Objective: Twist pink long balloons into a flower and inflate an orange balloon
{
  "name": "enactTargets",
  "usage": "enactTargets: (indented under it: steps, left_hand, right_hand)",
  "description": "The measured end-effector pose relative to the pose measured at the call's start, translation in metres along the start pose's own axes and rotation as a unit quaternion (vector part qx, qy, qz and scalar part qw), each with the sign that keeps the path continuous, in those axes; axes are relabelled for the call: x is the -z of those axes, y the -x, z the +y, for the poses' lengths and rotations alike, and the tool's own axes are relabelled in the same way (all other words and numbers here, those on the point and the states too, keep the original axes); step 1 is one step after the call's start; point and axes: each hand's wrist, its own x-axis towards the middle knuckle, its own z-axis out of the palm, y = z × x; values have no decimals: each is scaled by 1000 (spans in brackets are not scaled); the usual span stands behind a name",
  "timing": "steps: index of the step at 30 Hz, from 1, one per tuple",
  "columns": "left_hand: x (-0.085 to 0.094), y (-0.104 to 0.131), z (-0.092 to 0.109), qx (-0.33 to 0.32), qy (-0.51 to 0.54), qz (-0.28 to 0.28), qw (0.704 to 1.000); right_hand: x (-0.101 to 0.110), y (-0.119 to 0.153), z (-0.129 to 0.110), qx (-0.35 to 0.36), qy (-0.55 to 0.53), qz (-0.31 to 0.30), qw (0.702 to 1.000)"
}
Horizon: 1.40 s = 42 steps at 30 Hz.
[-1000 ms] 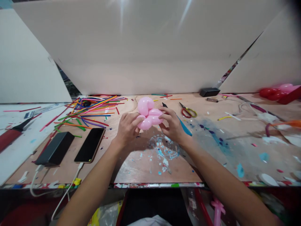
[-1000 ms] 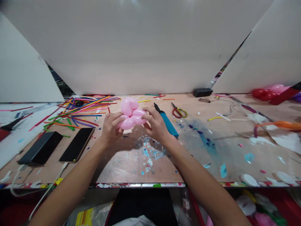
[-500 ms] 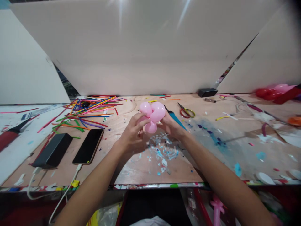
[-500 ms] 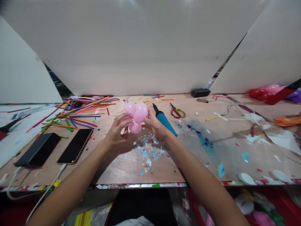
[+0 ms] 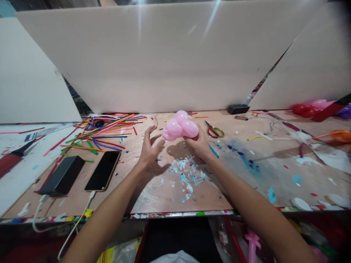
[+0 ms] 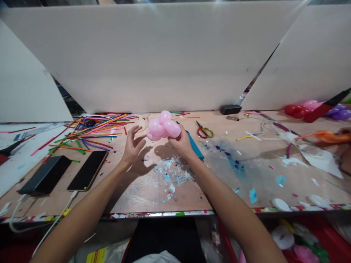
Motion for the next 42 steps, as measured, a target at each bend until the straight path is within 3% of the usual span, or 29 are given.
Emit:
enactTargets:
  steps: [2, 4, 6, 9, 11, 13, 15, 17, 20, 24, 29, 34, 42]
  left_hand:
    - [1, -3, -3, 131, 128, -51, 982]
    - [1, -6, -5, 164, 170, -97, 967]
    - [0, -7, -8, 115, 116, -90, 982]
    - [0, -6, -14, 14, -43, -8, 999]
    - [1, -4, -18, -66, -157, 22, 985]
    - [2, -4, -22, -158, -248, 10, 956]
    - [2, -3, -23, -229, -290, -14, 929]
    - [0, -3, -21, -254, -284, -1, 925]
    - [-5, -2, -14, -195, -231, 56, 952]
    - [-7, 2, -1, -67, -189, 32, 979]
    - [-6, 3, 10, -2, -166, 37, 985]
    - [-4, -4, 8, 58, -70, 41, 995]
    - [1, -13, 1, 167, 59, -17, 984]
  right_hand:
    - [0, 2, 4, 62, 44, -39, 996]
    - [-1, 6, 6, 130, 110, -95, 981]
    - [-3, 9, 4, 179, 172, -122, 961]
    - [-5, 13, -3, 192, 226, -110, 949]
    - [-8, 15, -7, 159, 223, -109, 956]
    - [-13, 16, -8, 96, 184, -101, 973]
    - [-17, 17, -4, 34, 144, -61, 987]
    - [-21, 17, 2, -1, 114, -15, 993]
    - [-25, 19, 6, -26, 73, 10, 997]
    - [-28, 24, -2, -25, 84, -12, 996]
    - [-27, 25, -8, -38, 93, -45, 994]
    - [-22, 19, -2, -36, 85, -72, 993]
    - [-6, 9, -11, -73, 9, -133, 988]
